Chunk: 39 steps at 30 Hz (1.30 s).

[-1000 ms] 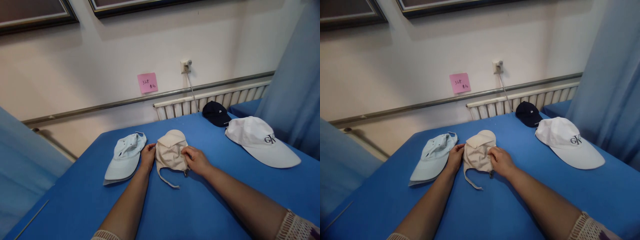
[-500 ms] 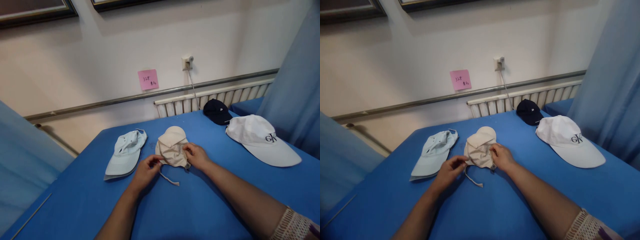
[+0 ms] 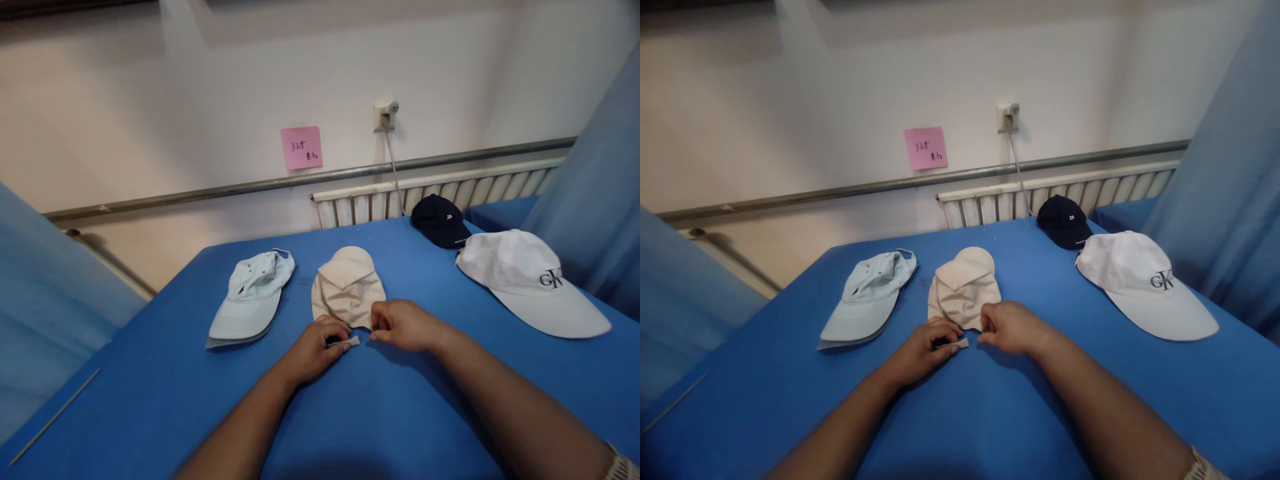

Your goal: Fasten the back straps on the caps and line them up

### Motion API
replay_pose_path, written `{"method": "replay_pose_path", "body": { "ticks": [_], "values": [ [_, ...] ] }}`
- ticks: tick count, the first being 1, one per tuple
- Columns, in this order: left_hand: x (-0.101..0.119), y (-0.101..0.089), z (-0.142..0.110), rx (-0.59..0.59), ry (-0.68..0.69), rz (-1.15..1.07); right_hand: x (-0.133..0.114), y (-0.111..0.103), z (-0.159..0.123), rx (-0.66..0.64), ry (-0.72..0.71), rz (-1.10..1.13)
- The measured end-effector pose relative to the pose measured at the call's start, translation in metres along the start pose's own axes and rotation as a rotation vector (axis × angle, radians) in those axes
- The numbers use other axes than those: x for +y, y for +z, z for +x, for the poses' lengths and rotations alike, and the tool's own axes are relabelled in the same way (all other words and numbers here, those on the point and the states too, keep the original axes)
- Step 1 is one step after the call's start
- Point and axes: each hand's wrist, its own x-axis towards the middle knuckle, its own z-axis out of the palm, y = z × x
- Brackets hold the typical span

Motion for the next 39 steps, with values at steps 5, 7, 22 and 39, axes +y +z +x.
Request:
{"method": "replay_pose_path", "body": {
  "ticks": [5,7,22,39],
  "values": [
    [-0.001,0.004,0.001,0.114,-0.089,-0.136,-0.008,0.005,-0.002,-0.002,-0.012,-0.174],
    [-0.004,0.005,0.000,0.144,-0.095,-0.107,-0.007,0.005,-0.001,0.013,-0.001,-0.186],
    [-0.010,0.012,-0.002,0.212,-0.090,-0.066,-0.007,0.030,0.017,0.261,0.232,1.046],
    [-0.008,0.015,-0.003,0.226,-0.138,-0.138,-0.010,0.055,0.016,0.240,0.155,0.991]
  ]
}}
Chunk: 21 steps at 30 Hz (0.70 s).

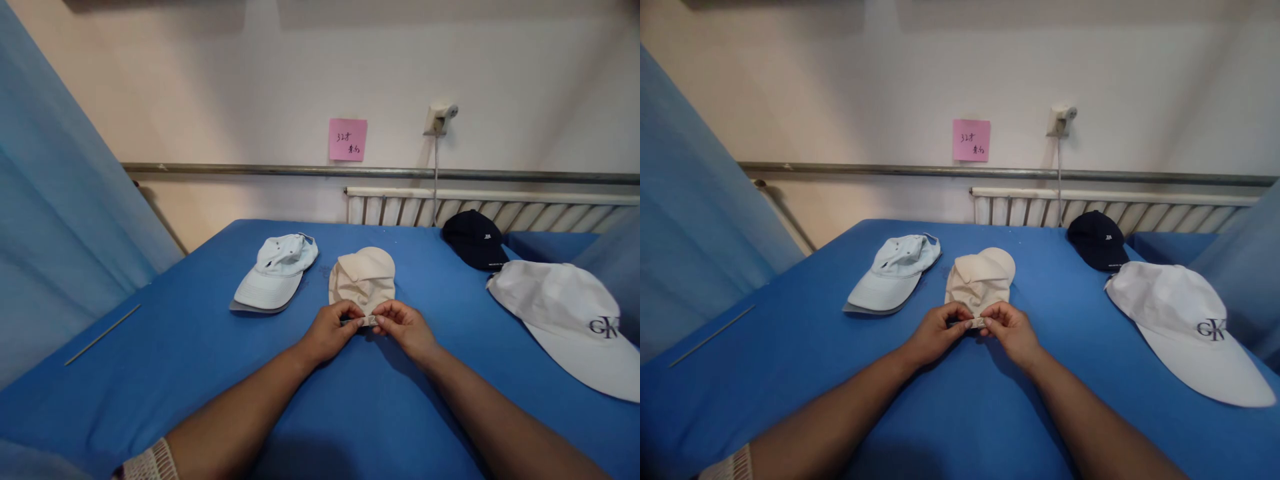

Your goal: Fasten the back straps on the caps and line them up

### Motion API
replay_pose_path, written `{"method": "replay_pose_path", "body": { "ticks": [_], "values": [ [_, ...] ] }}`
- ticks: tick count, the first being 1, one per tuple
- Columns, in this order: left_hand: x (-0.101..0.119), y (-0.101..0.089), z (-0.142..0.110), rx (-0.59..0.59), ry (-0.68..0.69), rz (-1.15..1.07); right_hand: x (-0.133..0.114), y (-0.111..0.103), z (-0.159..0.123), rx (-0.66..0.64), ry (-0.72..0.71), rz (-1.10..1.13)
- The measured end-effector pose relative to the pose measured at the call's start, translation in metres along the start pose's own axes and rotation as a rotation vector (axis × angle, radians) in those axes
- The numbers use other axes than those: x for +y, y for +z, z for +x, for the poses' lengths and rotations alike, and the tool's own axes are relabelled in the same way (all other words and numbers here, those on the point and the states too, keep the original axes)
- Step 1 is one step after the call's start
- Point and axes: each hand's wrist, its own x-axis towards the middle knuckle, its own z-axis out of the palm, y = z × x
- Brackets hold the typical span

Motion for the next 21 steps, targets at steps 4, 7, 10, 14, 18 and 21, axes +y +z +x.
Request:
{"method": "replay_pose_path", "body": {
  "ticks": [4,7,10,14,18,21],
  "values": [
    [0.002,0.000,0.000,0.001,-0.004,-0.021,0.004,0.000,-0.001,-0.007,-0.015,-0.017],
    [0.002,-0.001,0.000,-0.004,-0.002,-0.007,0.004,0.000,-0.004,-0.011,-0.016,-0.056],
    [0.002,0.000,-0.001,-0.004,-0.006,0.010,0.001,0.001,-0.006,-0.019,-0.013,-0.104],
    [0.001,0.000,-0.001,-0.006,-0.006,0.020,-0.002,0.003,-0.008,-0.053,-0.019,-0.126],
    [-0.001,0.001,0.000,0.002,-0.012,-0.012,-0.002,0.004,-0.010,-0.098,-0.042,-0.092],
    [-0.004,0.002,0.000,0.004,-0.018,-0.025,-0.002,0.005,-0.011,-0.115,-0.050,-0.072]
  ]
}}
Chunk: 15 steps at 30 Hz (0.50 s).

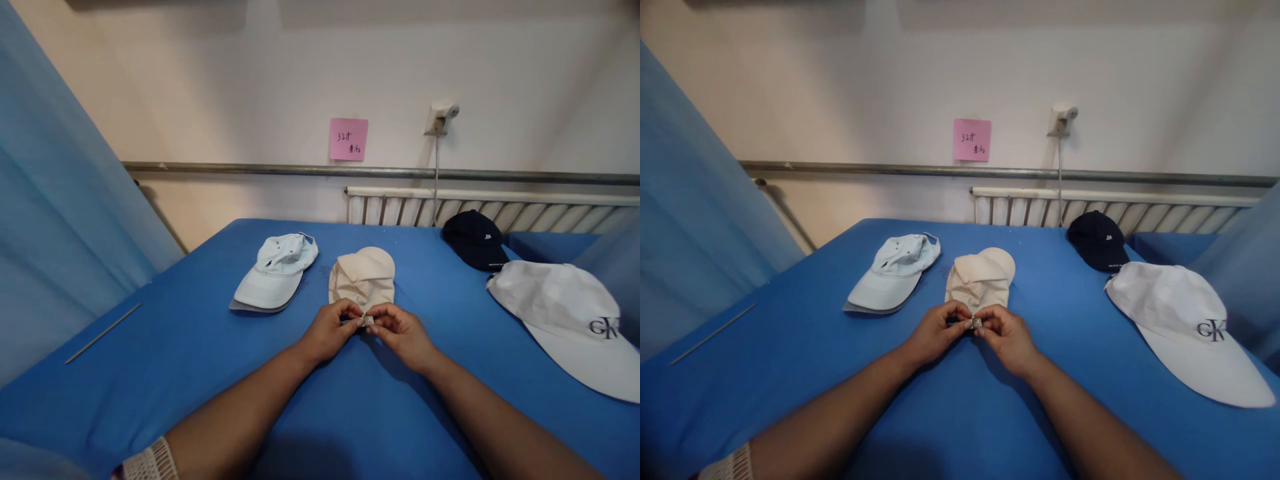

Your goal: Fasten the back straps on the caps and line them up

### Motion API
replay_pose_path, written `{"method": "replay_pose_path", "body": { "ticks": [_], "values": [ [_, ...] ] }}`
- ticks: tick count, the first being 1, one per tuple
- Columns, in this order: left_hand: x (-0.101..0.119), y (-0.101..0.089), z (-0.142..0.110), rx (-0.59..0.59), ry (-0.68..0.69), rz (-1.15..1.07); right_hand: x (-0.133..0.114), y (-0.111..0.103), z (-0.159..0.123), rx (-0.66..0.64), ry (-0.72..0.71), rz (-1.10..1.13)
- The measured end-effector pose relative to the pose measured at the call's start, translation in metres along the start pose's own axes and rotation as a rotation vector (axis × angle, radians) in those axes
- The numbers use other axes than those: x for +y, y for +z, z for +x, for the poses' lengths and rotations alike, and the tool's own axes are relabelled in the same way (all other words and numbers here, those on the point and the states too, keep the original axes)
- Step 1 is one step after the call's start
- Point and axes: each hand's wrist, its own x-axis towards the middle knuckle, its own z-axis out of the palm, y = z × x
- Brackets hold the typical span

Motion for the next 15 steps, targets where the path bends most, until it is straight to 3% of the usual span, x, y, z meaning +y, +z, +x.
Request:
{"method": "replay_pose_path", "body": {
  "ticks": [9,15],
  "values": [
    [0.008,-0.011,-0.003,-0.065,0.155,0.227,0.001,-0.002,0.004,0.064,0.020,0.038],
    [0.006,-0.012,-0.002,-0.043,0.122,0.246,0.001,-0.002,0.005,0.056,0.021,0.051]
  ]
}}
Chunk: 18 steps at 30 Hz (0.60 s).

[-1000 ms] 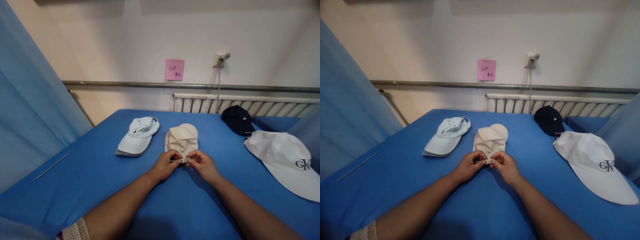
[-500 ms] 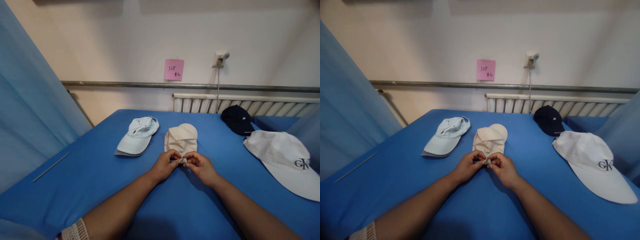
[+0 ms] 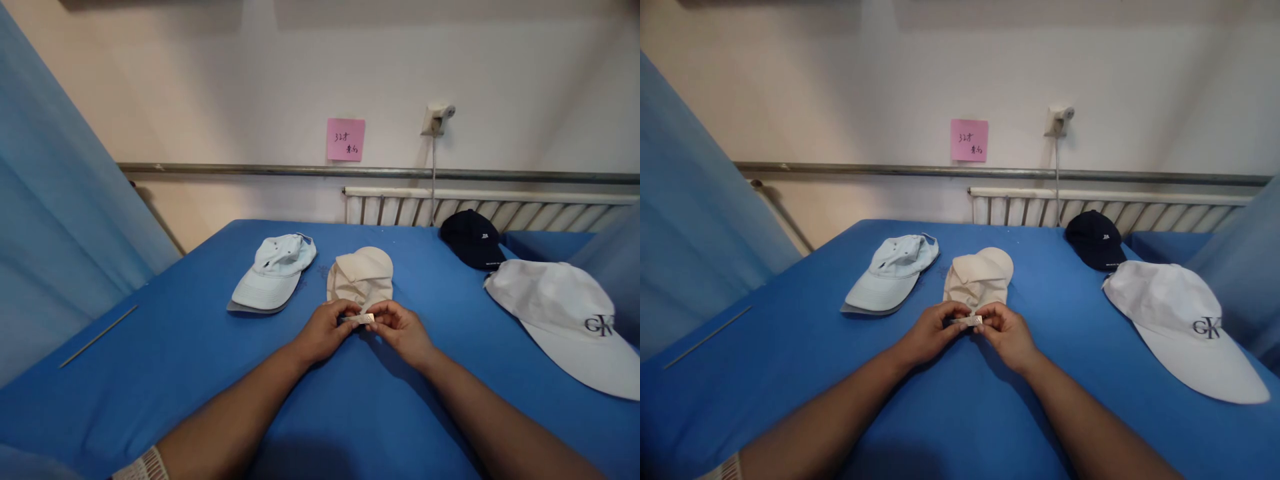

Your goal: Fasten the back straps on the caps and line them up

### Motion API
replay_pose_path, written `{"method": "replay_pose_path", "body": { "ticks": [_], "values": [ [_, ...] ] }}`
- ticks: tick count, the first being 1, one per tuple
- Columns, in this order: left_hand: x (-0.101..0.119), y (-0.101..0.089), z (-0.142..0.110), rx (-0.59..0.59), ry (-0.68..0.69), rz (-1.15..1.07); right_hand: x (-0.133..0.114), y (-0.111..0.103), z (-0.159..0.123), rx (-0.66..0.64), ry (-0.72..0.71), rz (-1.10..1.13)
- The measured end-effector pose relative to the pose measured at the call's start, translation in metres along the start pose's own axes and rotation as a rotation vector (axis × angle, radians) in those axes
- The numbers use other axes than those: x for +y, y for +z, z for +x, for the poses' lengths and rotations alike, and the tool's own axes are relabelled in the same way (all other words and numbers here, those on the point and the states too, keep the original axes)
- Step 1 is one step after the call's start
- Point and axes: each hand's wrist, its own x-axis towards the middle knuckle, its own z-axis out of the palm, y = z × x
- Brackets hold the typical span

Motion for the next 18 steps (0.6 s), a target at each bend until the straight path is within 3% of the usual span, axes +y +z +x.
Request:
{"method": "replay_pose_path", "body": {
  "ticks": [9,18],
  "values": [
    [0.002,0.006,0.001,-0.005,-0.008,0.043,0.001,0.004,-0.003,-0.050,0.006,-0.011],
    [0.007,-0.009,0.000,0.005,0.067,0.223,0.002,0.001,0.000,0.021,-0.005,0.037]
  ]
}}
